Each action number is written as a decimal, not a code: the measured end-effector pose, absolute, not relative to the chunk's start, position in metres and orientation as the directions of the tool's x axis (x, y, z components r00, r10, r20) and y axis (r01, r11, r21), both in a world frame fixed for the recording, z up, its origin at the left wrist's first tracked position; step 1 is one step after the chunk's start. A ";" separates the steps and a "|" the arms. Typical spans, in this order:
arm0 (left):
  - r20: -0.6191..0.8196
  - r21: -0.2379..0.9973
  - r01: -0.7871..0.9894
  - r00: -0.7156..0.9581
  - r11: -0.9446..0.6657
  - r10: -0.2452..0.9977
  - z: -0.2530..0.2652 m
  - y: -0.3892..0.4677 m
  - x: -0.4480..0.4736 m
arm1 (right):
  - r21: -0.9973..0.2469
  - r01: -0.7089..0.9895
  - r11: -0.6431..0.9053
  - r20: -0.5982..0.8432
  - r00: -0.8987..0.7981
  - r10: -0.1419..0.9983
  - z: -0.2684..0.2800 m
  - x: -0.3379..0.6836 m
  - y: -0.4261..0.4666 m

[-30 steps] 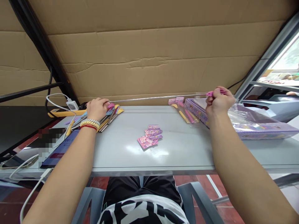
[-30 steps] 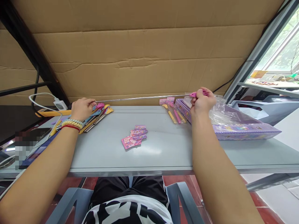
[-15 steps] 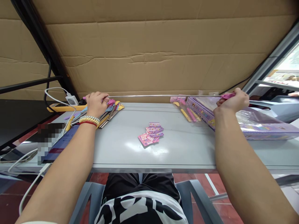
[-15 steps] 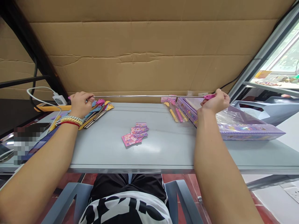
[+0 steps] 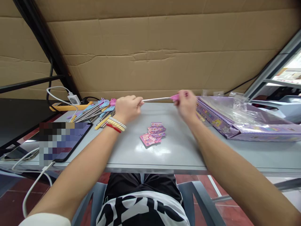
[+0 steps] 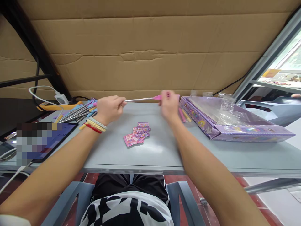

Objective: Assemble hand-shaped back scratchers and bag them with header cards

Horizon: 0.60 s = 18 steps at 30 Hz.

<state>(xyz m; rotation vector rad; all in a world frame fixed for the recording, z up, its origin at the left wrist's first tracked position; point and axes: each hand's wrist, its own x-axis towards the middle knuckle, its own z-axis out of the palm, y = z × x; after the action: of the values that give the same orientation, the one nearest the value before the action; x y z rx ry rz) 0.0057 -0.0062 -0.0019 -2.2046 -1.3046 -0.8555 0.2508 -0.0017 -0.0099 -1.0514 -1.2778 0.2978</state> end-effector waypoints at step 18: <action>0.539 -0.027 0.911 0.360 -0.411 0.762 -0.007 -0.008 0.011 | -0.704 0.389 0.595 0.668 0.077 0.740 -0.034 0.204 -0.003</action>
<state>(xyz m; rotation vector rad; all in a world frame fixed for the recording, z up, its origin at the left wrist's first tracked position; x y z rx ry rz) 0.0113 -0.0079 -0.0074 -2.3051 -1.4758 -0.6527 0.2043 -0.0027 -0.0342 -0.9874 -1.5392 0.3413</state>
